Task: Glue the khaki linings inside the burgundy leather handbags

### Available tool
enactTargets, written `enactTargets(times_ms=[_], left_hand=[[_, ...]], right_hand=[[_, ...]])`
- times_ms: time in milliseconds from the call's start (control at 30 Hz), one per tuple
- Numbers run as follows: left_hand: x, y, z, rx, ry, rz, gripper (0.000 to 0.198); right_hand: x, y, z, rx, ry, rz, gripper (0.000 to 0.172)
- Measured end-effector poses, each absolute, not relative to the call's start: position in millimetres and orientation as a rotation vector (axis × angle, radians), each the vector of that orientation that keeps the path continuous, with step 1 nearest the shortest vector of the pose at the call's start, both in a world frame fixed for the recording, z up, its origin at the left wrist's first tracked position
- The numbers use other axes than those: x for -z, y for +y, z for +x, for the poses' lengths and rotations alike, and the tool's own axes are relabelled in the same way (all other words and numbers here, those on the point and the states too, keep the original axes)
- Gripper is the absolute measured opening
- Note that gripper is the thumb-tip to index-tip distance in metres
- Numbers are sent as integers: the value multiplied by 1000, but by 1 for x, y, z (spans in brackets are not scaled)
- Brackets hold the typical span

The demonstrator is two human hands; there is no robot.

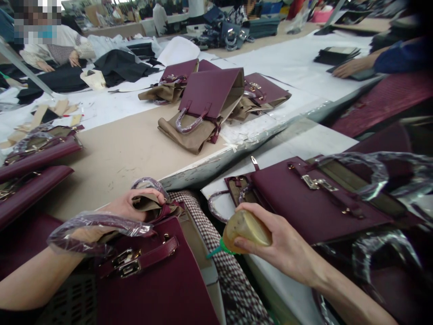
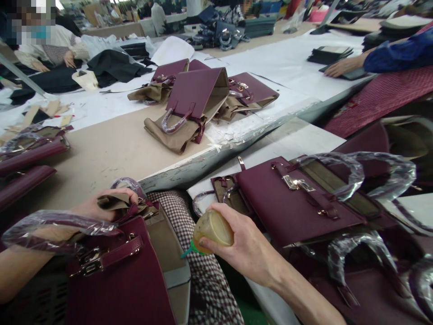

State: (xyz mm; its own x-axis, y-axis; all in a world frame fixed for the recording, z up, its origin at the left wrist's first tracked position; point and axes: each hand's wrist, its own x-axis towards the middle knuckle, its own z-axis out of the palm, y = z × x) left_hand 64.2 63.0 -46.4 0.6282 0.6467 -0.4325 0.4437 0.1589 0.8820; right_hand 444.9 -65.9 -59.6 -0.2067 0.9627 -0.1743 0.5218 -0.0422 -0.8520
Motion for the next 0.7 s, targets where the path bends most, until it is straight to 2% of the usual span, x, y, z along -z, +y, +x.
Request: enactTargets(times_ms=[267,467,600,700], left_hand=[[44,60,66,-161,966,1479,39],[27,57,73,-131,948,1527,36],[9,52,77,-136,939,1568,34],[-6,41,79,-195,907,1533,36]], right_hand=[[58,-71,445,-1201,-1793,-1569,45],[50,-66,443,-1300,-1796,-1613,25],[50,-63,443,-1234,-1753,-1677,29],[52,-64,444,-1348,-1669,-1685,30]])
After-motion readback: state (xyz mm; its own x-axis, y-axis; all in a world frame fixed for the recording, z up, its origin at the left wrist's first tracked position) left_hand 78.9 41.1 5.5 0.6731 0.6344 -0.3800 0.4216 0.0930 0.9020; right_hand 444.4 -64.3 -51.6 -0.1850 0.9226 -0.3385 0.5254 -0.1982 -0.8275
